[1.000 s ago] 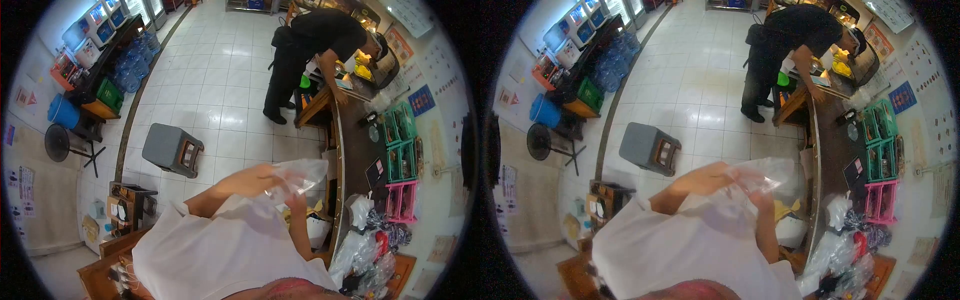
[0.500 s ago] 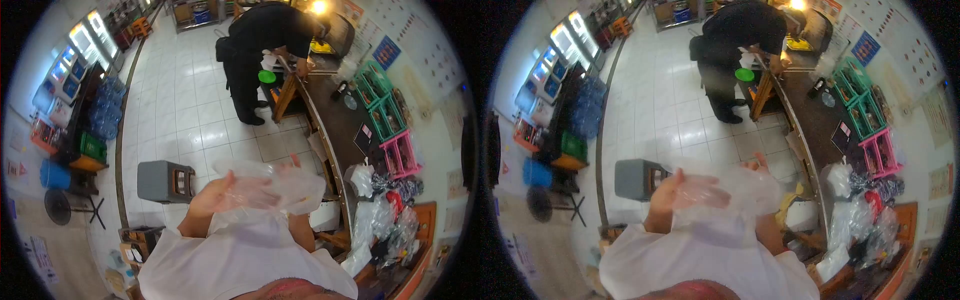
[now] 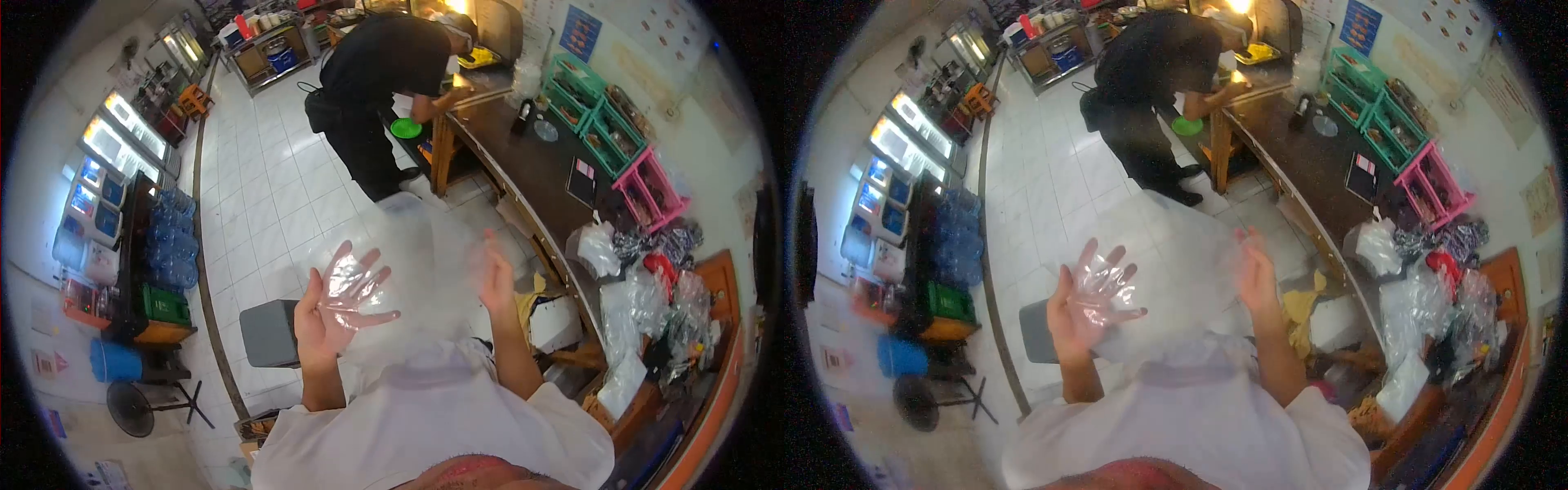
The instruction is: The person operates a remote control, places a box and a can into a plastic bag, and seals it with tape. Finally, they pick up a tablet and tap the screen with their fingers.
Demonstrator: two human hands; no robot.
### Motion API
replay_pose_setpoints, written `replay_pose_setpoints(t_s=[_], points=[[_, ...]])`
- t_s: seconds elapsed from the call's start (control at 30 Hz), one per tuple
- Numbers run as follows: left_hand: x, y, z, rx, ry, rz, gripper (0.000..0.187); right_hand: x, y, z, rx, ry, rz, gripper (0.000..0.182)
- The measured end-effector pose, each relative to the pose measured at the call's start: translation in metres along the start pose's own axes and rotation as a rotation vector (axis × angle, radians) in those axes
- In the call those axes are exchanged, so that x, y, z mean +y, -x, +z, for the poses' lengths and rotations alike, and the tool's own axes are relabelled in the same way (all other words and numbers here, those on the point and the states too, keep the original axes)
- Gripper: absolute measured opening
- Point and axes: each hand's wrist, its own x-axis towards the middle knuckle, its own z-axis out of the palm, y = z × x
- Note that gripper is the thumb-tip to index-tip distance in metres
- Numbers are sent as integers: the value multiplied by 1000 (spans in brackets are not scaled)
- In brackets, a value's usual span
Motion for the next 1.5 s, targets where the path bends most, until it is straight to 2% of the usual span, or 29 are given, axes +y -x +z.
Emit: replay_pose_setpoints(t_s=[0.03,0.13,0.23,0.4,0.53,0.63,0.73,0.83,0.93,1.0,1.03,1.1,1.13,1.23,1.33,1.37,1.4,1.43,1.5], points=[[0,-4,3,-23,-4,-26,65,7,-6,-17,-16,38,12,32],[-12,-7,3,-52,-30,-129,68,41,0,-15,142,582,-201,39],[-30,-14,10,-94,-25,-272,73,58,4,-37,-153,716,382,61],[-64,-15,31,-190,21,-623,76,76,30,-26,-237,444,444,54],[-54,-17,30,-234,60,-557,70,64,50,-8,-275,347,499,49],[-38,-17,7,-364,195,-499,65,53,70,9,-272,283,498,45],[-25,-25,-8,-578,209,-494,67,50,79,10,-290,161,413,42],[-7,-22,-21,-463,205,-408,66,50,57,-14,-405,-67,279,26],[7,-22,-40,-325,42,-306,66,19,65,6,-143,249,220,12],[15,-33,-74,-271,-135,-258,64,13,56,-11,-186,201,94,10],[13,-42,-87,-63,-502,-132,59,10,54,-13,-210,180,36,9],[9,-59,-105,365,-1221,158,49,1,57,-7,-82,370,93,7],[6,-61,-107,425,-1366,323,42,-2,58,-3,-19,467,121,7],[-15,-65,-104,588,-1761,857,24,8,60,-2,-176,750,40,9],[-51,-52,-74,136,-1308,-166,18,28,73,40,-157,750,168,11],[-74,-54,-65,61,-1197,-350,20,38,72,42,-219,904,83,12],[-91,-54,-66,-60,-1420,-290,25,50,69,41,-284,1053,-3,14],[-103,-56,-63,-28,-1510,-320,27,56,66,46,-349,1198,-98,15],[-102,-63,-61,-27,-1246,-456,26,49,72,68,-264,1250,1,17]])
